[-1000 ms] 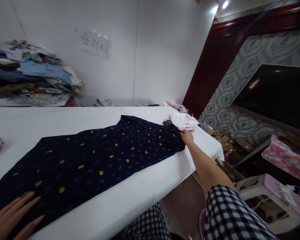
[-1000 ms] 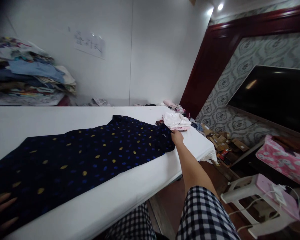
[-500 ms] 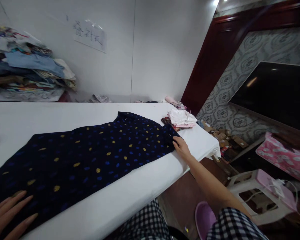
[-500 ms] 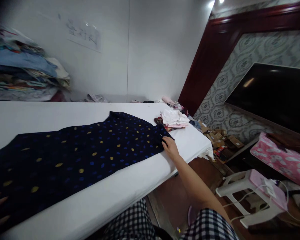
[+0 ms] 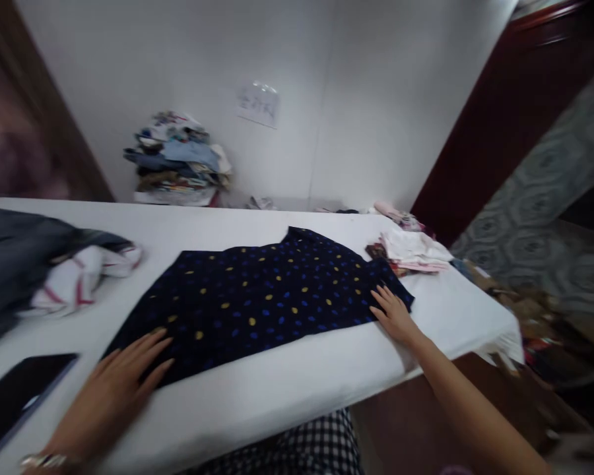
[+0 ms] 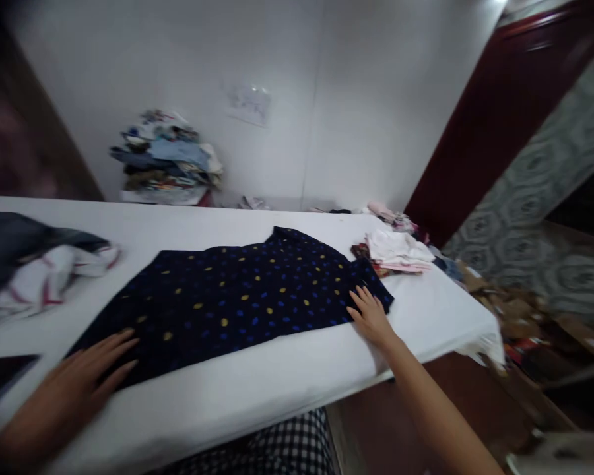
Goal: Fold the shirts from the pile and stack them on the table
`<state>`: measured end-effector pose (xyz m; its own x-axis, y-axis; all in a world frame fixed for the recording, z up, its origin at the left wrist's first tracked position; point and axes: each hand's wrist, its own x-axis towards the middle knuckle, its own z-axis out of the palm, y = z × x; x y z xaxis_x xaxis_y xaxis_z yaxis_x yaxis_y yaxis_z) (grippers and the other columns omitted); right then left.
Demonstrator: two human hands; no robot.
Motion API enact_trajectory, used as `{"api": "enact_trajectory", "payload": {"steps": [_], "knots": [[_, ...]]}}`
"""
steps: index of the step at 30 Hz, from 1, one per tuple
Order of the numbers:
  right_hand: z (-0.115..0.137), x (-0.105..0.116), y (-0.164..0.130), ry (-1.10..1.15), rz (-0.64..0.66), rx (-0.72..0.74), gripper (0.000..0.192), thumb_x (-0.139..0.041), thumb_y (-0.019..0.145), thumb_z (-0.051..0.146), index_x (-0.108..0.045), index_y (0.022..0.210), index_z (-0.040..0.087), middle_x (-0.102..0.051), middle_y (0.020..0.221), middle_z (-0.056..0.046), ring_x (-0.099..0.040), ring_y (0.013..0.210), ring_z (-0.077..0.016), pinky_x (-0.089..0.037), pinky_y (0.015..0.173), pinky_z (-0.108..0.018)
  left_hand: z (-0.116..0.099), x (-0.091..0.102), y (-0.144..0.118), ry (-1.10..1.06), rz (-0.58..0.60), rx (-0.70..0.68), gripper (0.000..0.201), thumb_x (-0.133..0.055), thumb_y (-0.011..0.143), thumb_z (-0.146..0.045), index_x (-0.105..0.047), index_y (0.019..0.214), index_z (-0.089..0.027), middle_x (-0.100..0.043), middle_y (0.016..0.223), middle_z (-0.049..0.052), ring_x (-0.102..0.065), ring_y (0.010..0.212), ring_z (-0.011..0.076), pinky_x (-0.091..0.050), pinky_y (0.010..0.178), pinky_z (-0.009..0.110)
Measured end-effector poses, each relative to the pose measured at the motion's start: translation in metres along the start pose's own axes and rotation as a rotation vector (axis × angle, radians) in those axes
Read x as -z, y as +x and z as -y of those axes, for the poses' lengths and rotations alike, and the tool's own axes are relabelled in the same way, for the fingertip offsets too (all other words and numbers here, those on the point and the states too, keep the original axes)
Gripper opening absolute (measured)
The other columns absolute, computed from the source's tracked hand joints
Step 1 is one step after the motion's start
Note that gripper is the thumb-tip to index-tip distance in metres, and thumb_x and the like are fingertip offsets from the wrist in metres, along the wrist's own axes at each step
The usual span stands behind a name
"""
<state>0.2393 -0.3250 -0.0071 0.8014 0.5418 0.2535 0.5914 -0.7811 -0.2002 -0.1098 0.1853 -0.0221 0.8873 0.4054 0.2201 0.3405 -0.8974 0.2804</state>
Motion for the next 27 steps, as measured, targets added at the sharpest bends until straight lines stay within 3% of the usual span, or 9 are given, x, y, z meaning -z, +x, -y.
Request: {"api": "enact_trajectory", "payload": {"steps": [2, 4, 9, 11, 14, 17, 21, 27], "knots": [[-0.002, -0.01, -0.002, -0.031, 0.091, -0.042, 0.049, -0.038, 0.092, 0.046, -0.05, 0.136, 0.025, -0.039, 0.148, -0.008, -0.03, 0.139, -0.0272, -0.027, 0.11, -0.054, -0.019, 0.015, 0.0, 0.003, -0.025, 0.032, 0.05, -0.038, 0.079, -0.054, -0.057, 0.123, -0.04, -0.048, 0.141, -0.003, -0.043, 0.133, 0.022, -0.031, 0.112, 0.046], [-0.002, -0.015, -0.001, -0.068, 0.103, -0.064, 0.05, -0.037, 0.092, 0.047, -0.051, 0.134, 0.026, -0.039, 0.148, -0.008, -0.03, 0.14, -0.0277, -0.026, 0.11, -0.056, -0.028, 0.024, 0.0, -0.028, -0.001, 0.057, 0.052, -0.041, 0.077, -0.055, -0.062, 0.119, -0.033, -0.051, 0.139, 0.002, -0.044, 0.131, 0.0258, -0.031, 0.112, 0.048], [0.021, -0.008, 0.009, -0.102, -0.094, 0.101, 0.053, -0.035, 0.091, 0.05, -0.047, 0.138, 0.027, -0.033, 0.152, -0.006, -0.023, 0.142, -0.0285, -0.024, 0.111, -0.055, -0.03, 0.048, 0.006, -0.22, 0.02, 0.154, 0.059, -0.04, 0.081, -0.06, -0.058, 0.124, -0.025, -0.057, 0.134, 0.003, -0.052, 0.125, 0.0224, -0.038, 0.109, 0.037], [0.038, -0.008, 0.016, -0.068, -0.114, 0.183, 0.053, -0.034, 0.092, 0.05, -0.046, 0.139, 0.027, -0.031, 0.153, -0.006, -0.022, 0.143, -0.0273, -0.023, 0.112, -0.054, -0.032, 0.058, 0.021, -0.232, -0.016, 0.17, 0.059, -0.039, 0.082, -0.061, -0.059, 0.123, -0.023, -0.056, 0.136, 0.003, -0.052, 0.125, 0.0216, -0.039, 0.108, 0.034], [0.059, -0.018, 0.026, -0.016, -0.027, 0.249, 0.054, -0.032, 0.093, 0.052, -0.045, 0.139, 0.028, -0.031, 0.153, -0.005, -0.023, 0.143, -0.0264, -0.024, 0.112, -0.053, -0.033, 0.067, 0.063, -0.135, -0.045, 0.121, 0.056, -0.039, 0.083, -0.057, -0.06, 0.121, -0.022, -0.053, 0.139, 0.005, -0.05, 0.126, 0.0219, -0.037, 0.11, 0.034], [0.069, -0.035, 0.028, 0.0, 0.105, 0.234, 0.055, -0.031, 0.093, 0.055, -0.046, 0.139, 0.028, -0.034, 0.151, -0.005, -0.026, 0.141, -0.0272, -0.025, 0.111, -0.055, -0.028, 0.063, 0.118, 0.023, 0.009, 0.122, 0.051, -0.039, 0.086, -0.047, -0.057, 0.125, -0.019, -0.052, 0.14, 0.007, -0.048, 0.128, 0.0201, -0.033, 0.111, 0.031], [0.069, -0.047, 0.025, -0.017, 0.13, 0.23, 0.055, -0.033, 0.093, 0.055, -0.042, 0.141, 0.031, -0.03, 0.153, -0.004, -0.026, 0.141, -0.0267, -0.025, 0.112, -0.054, -0.016, 0.042, 0.188, 0.097, 0.067, 0.163, 0.046, -0.038, 0.087, -0.035, -0.055, 0.127, -0.018, -0.052, 0.14, 0.009, -0.047, 0.128, 0.0208, -0.035, 0.109, 0.031], [0.065, -0.044, 0.022, -0.057, 0.149, 0.242, 0.055, -0.033, 0.094, 0.053, -0.034, 0.145, 0.032, -0.025, 0.154, -0.003, -0.023, 0.142, -0.0258, -0.025, 0.113, -0.054, -0.004, 0.007, 0.247, 0.155, 0.12, 0.2, 0.047, -0.039, 0.084, -0.022, -0.052, 0.13, -0.022, -0.047, 0.143, 0.008, -0.039, 0.133, 0.0238, -0.037, 0.103, 0.038]]}}
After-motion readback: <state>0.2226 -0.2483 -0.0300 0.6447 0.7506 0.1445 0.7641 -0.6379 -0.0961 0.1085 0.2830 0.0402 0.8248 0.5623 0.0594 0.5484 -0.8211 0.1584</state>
